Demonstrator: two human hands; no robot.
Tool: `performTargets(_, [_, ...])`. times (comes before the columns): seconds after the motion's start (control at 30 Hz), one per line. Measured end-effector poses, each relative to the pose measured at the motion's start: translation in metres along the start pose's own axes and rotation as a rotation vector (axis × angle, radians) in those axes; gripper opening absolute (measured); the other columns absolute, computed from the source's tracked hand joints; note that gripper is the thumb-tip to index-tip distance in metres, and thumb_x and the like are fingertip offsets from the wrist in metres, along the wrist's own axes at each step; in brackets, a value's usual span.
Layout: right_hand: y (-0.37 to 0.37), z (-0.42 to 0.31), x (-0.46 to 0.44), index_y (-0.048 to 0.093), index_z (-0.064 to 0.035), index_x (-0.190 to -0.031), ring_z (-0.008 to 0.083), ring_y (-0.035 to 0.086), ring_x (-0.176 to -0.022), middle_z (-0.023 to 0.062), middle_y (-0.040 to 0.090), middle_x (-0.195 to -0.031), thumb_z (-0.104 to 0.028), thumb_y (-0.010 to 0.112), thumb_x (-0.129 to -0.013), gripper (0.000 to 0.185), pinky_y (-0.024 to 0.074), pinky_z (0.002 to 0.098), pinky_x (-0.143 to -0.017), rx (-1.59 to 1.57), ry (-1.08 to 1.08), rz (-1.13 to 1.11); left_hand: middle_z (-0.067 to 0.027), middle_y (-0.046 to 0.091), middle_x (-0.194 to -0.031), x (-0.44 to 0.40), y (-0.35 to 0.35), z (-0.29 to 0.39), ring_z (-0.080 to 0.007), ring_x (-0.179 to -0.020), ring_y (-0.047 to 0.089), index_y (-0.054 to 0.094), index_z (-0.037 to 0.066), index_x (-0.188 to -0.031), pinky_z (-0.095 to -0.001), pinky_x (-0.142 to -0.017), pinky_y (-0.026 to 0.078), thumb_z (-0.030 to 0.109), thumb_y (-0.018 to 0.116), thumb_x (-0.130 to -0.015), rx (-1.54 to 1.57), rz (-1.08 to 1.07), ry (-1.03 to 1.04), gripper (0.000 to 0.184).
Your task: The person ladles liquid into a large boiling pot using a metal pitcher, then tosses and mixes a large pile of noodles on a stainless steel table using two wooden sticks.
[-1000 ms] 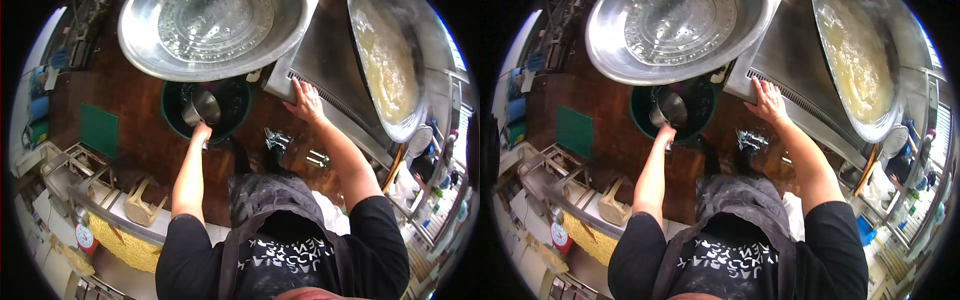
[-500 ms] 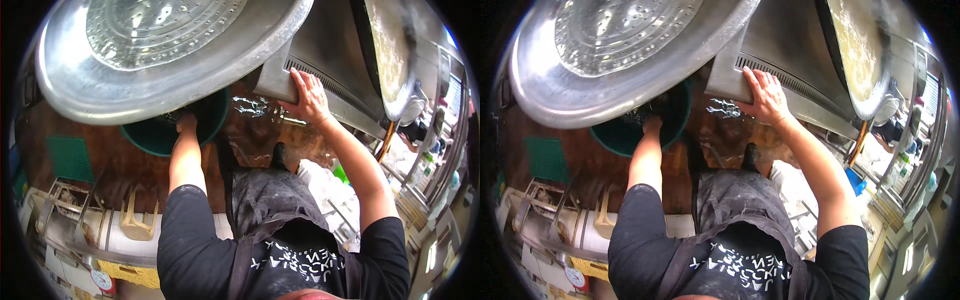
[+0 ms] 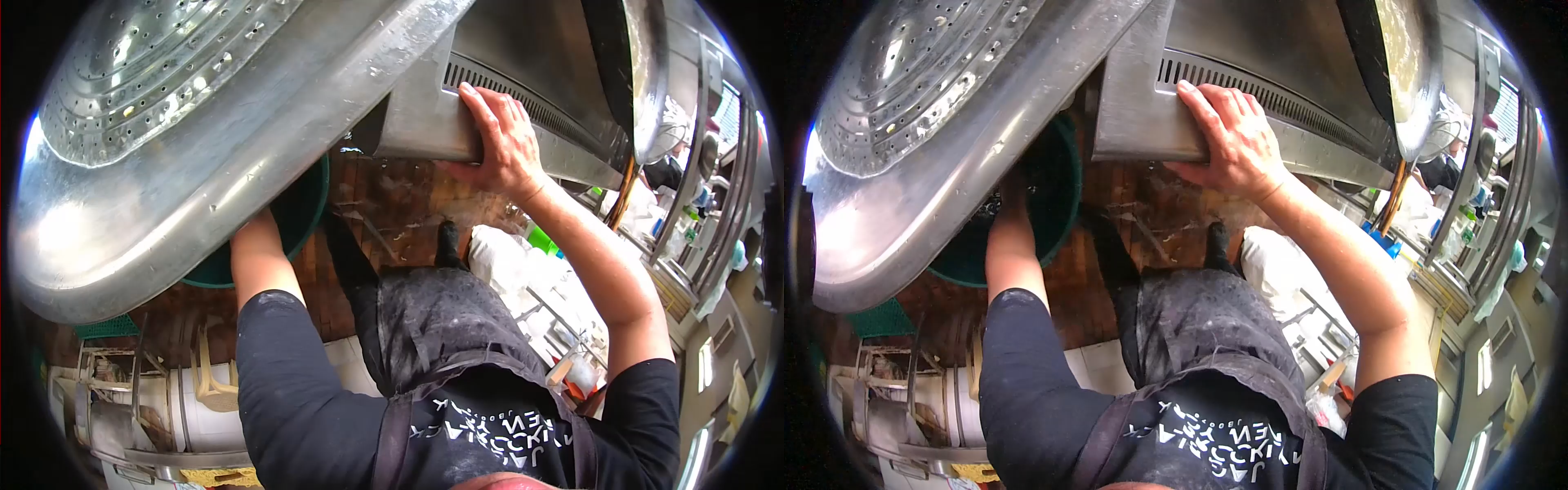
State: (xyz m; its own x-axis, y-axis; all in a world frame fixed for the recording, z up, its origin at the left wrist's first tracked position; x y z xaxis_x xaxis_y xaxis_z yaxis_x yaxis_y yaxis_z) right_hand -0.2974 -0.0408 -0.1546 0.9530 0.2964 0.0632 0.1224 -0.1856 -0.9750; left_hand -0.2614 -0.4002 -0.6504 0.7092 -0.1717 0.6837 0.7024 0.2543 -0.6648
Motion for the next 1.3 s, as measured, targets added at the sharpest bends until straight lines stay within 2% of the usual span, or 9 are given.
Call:
performTargets(0.3, [-0.01, 0.0, 0.001, 0.042, -0.0066, -0.146, 0.0335, 0.056, -0.109, 0.0159, 0.055, -0.123, -0.038, 0.086, -0.066, 0.097, 0.0439, 0.0455, -0.097, -0.047, 0.027, 0.004, -0.0238, 0.069, -0.087, 0.059, -0.06, -0.024, -0.0325, -0.068, 0.07, 0.058, 0.004, -0.126, -0.0456, -0.056, 0.055, 0.012, 0.066, -0.08, 0.379, -0.079, 0.033, 0.048])
performTargets(0.33, [-0.014, -0.002, 0.001, 0.044, -0.0064, -0.145, 0.0335, 0.056, -0.108, 0.0156, 0.055, -0.122, -0.04, 0.085, -0.067, 0.095, 0.044, 0.0447, -0.097, -0.031, 0.014, 0.021, -0.0227, 0.068, -0.08, 0.092, -0.073, -0.015, -0.0302, -0.06, 0.068, 0.059, 0.004, -0.122, -0.044, -0.051, 0.054, 0.009, 0.063, -0.08, 0.436, -0.168, -0.11, 0.042])
performTargets(0.4, [-0.02, -0.003, 0.002, 0.044, -0.0064, -0.145, 0.0335, 0.056, -0.107, 0.0154, 0.055, -0.121, -0.04, 0.084, -0.067, 0.094, 0.044, 0.0447, -0.097, -0.04, 0.006, 0.037, -0.0171, 0.063, -0.065, 0.127, -0.102, -0.006, -0.0273, -0.041, 0.059, 0.06, 0.0, -0.108, -0.0387, -0.038, 0.047, 0.013, 0.066, -0.077, 0.516, -0.069, -0.077, 0.033])
performTargets(0.7, [-0.034, -0.003, 0.015, 0.042, -0.0074, -0.145, 0.0327, 0.056, -0.108, 0.0155, 0.055, -0.117, -0.045, 0.078, -0.076, 0.087, 0.0442, 0.0457, -0.094, -0.021, -0.009, 0.056, -0.0077, 0.057, -0.063, 0.292, -0.165, 0.043, -0.0172, -0.044, 0.054, 0.056, 0.001, -0.105, -0.0358, -0.041, 0.044, 0.012, 0.067, -0.078, 0.716, -0.047, -0.191, 0.031])
performTargets(0.9, [-0.043, -0.001, 0.028, 0.041, -0.006, -0.146, 0.0321, 0.055, -0.111, 0.015, 0.055, -0.12, -0.044, 0.079, -0.076, 0.089, 0.0436, 0.0459, -0.095, -0.068, -0.021, 0.062, -0.0029, 0.051, -0.062, 0.404, -0.216, 0.134, -0.0131, -0.041, 0.05, 0.05, 0.004, -0.091, -0.0315, -0.038, 0.042, 0.01, 0.07, -0.081, 0.786, 0.047, -0.091, 0.024])
performTargets(1.03, [-0.055, 0.008, 0.039, 0.044, -0.0046, -0.143, 0.0383, 0.043, -0.134, 0.0204, 0.046, -0.143, -0.032, 0.081, -0.075, 0.082, 0.0364, 0.0493, -0.111, -0.294, -0.003, 0.054, -0.0015, 0.049, -0.067, 0.468, -0.252, 0.216, -0.0115, -0.041, 0.047, 0.048, 0.005, -0.095, -0.0282, -0.037, 0.041, 0.009, 0.072, -0.08, 0.894, 0.044, 0.037, 0.028])
performTargets(1.07, [-0.069, 0.013, 0.055, 0.048, -0.0034, -0.14, 0.0405, 0.041, -0.136, 0.0219, 0.044, -0.145, -0.027, 0.079, -0.076, 0.074, 0.0346, 0.0505, -0.113, -0.331, -0.028, 0.093, -0.0028, 0.053, -0.068, 0.48, -0.259, 0.235, -0.0115, -0.042, 0.049, 0.05, 0.003, -0.107, -0.0279, -0.038, 0.042, 0.011, 0.073, -0.079, 0.901, 0.039, 0.063, 0.037])
performTargets(1.2, [-0.123, 0.036, 0.159, 0.052, -0.0046, -0.136, 0.0404, 0.044, -0.131, 0.022, 0.048, -0.139, -0.021, 0.074, -0.083, 0.06, 0.0387, 0.0491, -0.11, -0.49, -0.099, 0.21, -0.0033, 0.053, -0.069, 0.522, -0.305, 0.336, -0.0115, -0.045, 0.051, 0.049, -0.001, -0.117, -0.0274, -0.038, 0.043, 0.011, 0.071, -0.077, 0.969, 0.032, 0.221, 0.047])
performTargets(1.3, [-0.128, 0.075, 0.25, 0.053, -0.0055, -0.134, 0.0376, 0.051, -0.125, 0.0192, 0.052, -0.133, -0.016, 0.072, -0.086, 0.053, 0.0429, 0.0445, -0.107, -0.604, -0.028, 0.145, -0.0011, 0.054, -0.068, 0.534, -0.334, 0.405, -0.01, -0.045, 0.05, 0.051, 0.005, -0.112, -0.0254, -0.04, 0.044, 0.01, 0.072, -0.079, 0.958, 0.018, 0.338, 0.04])
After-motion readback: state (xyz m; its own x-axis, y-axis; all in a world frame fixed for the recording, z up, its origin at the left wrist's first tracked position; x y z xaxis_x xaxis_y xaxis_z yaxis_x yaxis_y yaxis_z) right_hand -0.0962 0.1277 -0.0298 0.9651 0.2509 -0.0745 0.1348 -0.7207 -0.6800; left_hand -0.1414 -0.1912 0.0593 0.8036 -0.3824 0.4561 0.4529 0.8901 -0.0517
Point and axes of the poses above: each hand's wrist, its own x-axis away from the middle knuckle, its own y-axis out of the palm, z = x × y, the point moved 9 cm from there along -x, towards the middle knuckle
